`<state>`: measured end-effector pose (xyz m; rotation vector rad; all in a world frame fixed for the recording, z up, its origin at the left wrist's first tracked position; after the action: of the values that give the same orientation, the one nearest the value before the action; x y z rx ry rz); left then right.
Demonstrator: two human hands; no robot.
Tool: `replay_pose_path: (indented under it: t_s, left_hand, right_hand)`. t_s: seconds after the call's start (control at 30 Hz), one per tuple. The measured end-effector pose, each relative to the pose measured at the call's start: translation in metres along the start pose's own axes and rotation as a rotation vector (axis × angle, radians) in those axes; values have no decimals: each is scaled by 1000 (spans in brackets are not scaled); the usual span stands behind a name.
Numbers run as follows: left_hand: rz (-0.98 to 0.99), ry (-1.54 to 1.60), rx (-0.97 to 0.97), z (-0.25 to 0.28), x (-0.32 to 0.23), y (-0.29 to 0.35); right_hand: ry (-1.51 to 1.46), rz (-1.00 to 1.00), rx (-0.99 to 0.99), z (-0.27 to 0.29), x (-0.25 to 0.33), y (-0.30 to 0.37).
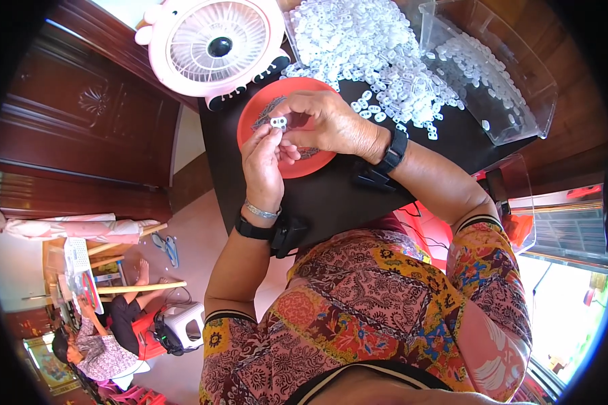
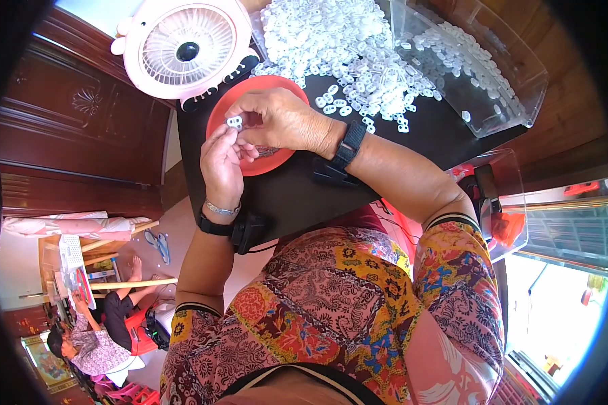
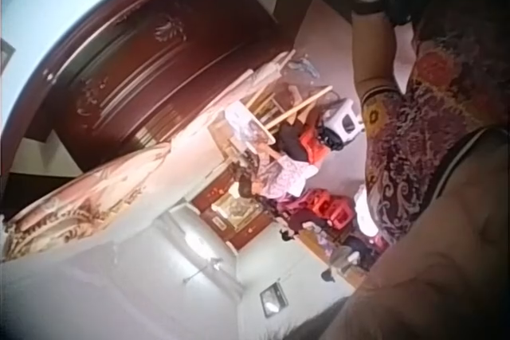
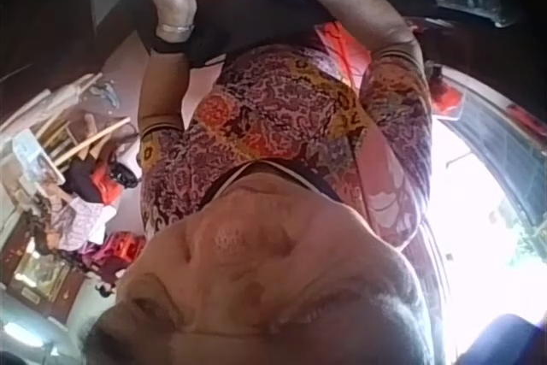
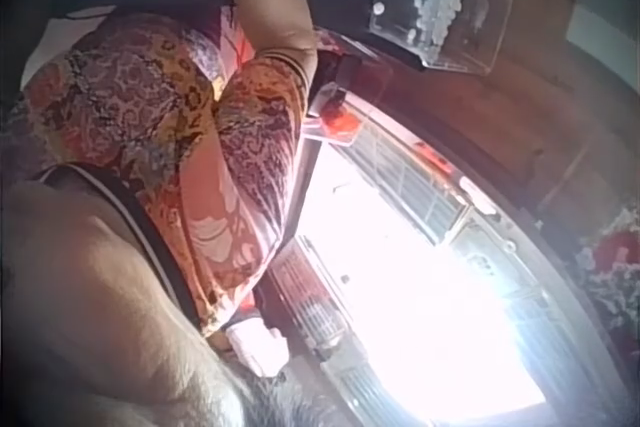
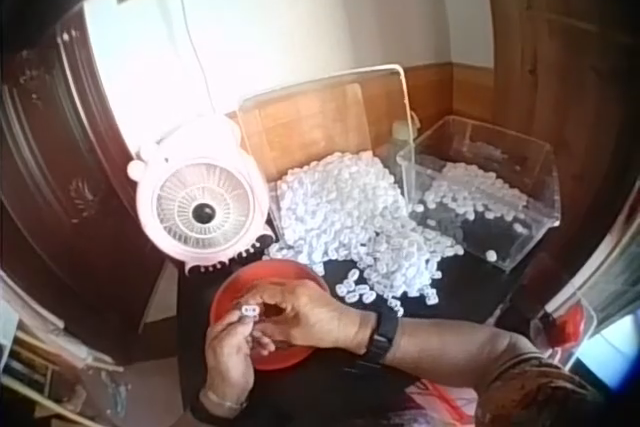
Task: Assembling small metal pins or springs into white plastic circular components.
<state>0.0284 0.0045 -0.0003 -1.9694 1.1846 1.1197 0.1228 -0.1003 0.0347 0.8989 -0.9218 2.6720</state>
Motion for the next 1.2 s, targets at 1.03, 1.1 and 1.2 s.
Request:
replay_pose_path:
  t_s: [1.03, 1.1, 1.2]
  left_hand:
    - [-132, -79, -19, -1, -4, -1]
    - [-147, -68, -1, -2, -6, 1]
    - [-167, -52, -7, -4, -4, 4]
  right_hand:
    - [503, 256, -86, -3, 26, 7]
    - [525, 290, -122, -3, 30, 6]
    - [589, 295, -102, -2, 34, 7]
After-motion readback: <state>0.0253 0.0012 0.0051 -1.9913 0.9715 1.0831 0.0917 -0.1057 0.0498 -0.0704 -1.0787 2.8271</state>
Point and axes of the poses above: each hand's wrist, its own y-axis away from the middle knuckle, its own z-axis out of the back of the hand, x = y × z, the point moved 4 cm from there along -y, towards the middle knuckle, and after that the axes turned 14 degrees about y, right-handed, at the moved point
